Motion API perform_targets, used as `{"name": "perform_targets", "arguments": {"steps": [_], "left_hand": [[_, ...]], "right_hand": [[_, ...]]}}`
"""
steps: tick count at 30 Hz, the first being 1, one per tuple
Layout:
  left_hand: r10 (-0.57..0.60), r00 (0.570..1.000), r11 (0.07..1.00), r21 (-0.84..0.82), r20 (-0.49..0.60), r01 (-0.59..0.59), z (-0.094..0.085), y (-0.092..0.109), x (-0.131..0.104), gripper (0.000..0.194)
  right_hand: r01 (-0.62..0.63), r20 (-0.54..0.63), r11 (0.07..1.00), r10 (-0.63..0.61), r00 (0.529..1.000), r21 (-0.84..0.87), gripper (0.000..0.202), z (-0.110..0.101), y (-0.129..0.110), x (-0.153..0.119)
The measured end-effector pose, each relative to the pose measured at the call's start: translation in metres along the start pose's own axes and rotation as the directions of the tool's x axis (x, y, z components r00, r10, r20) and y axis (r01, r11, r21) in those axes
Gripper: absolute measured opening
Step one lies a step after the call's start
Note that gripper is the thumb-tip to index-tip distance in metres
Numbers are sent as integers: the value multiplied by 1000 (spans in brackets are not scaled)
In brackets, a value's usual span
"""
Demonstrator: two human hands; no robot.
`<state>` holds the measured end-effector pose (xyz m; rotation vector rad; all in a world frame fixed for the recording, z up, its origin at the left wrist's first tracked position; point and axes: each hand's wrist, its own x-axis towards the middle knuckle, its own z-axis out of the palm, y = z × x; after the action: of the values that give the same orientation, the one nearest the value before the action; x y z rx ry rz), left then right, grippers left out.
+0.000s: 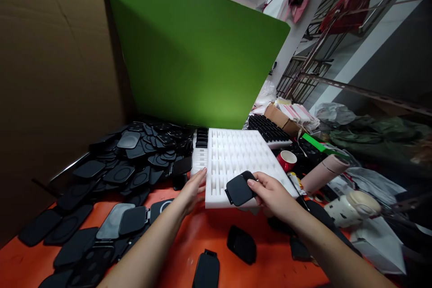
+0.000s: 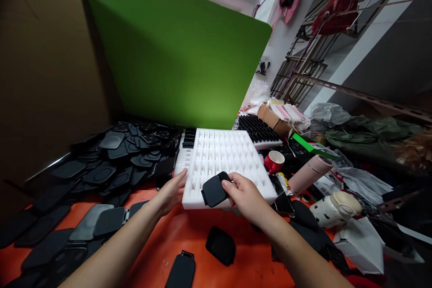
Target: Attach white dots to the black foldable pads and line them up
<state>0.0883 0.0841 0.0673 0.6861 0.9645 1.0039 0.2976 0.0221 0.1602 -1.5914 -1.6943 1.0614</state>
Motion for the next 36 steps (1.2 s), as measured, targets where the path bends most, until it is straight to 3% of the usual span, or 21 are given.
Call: {"name": "perform_targets", "arguments": {"steps": [4, 9, 12, 16, 20, 29, 31, 33, 36], "left_hand": [[-128, 983, 988, -74, 135, 139, 21, 4, 5, 57], [-78, 976, 971, -208, 202, 120, 49, -1, -24, 41], [16, 989, 957, -288, 149, 28, 63, -8, -40, 41], [131, 991, 932, -345, 31, -112, 72, -15, -53, 45], [217, 976, 909, -359, -20, -209, 74, -17, -63, 46], [315, 945, 892, -314, -86, -326, 69, -20, -81, 44], [337, 937, 881, -322, -88, -347, 69, -20, -83, 45], [383, 918, 858, -327, -105, -396, 67, -19, -83, 46], [430, 884, 823, -322, -186, -468, 62, -14, -80, 49]], "right_hand": [[-3, -71, 1000, 2, 997, -16, 28, -1, -5, 4], [92, -212, 977, -133, 968, -191, 30, -10, -29, -19], [113, -232, 921, -210, 950, -373, 27, -11, -39, -40], [125, -176, 774, -293, 940, -620, 27, -5, -43, -61], [200, -74, 687, -347, 935, -698, 25, 3, -33, -69], [281, -42, 541, -508, 861, -793, 22, 28, -6, -75], [308, -31, 502, -558, 829, -808, 19, 33, -5, -76], [355, -13, 441, -642, 767, -824, 15, 37, -7, -78], [447, -14, 349, -800, 600, -824, 14, 35, -15, -89]]}}
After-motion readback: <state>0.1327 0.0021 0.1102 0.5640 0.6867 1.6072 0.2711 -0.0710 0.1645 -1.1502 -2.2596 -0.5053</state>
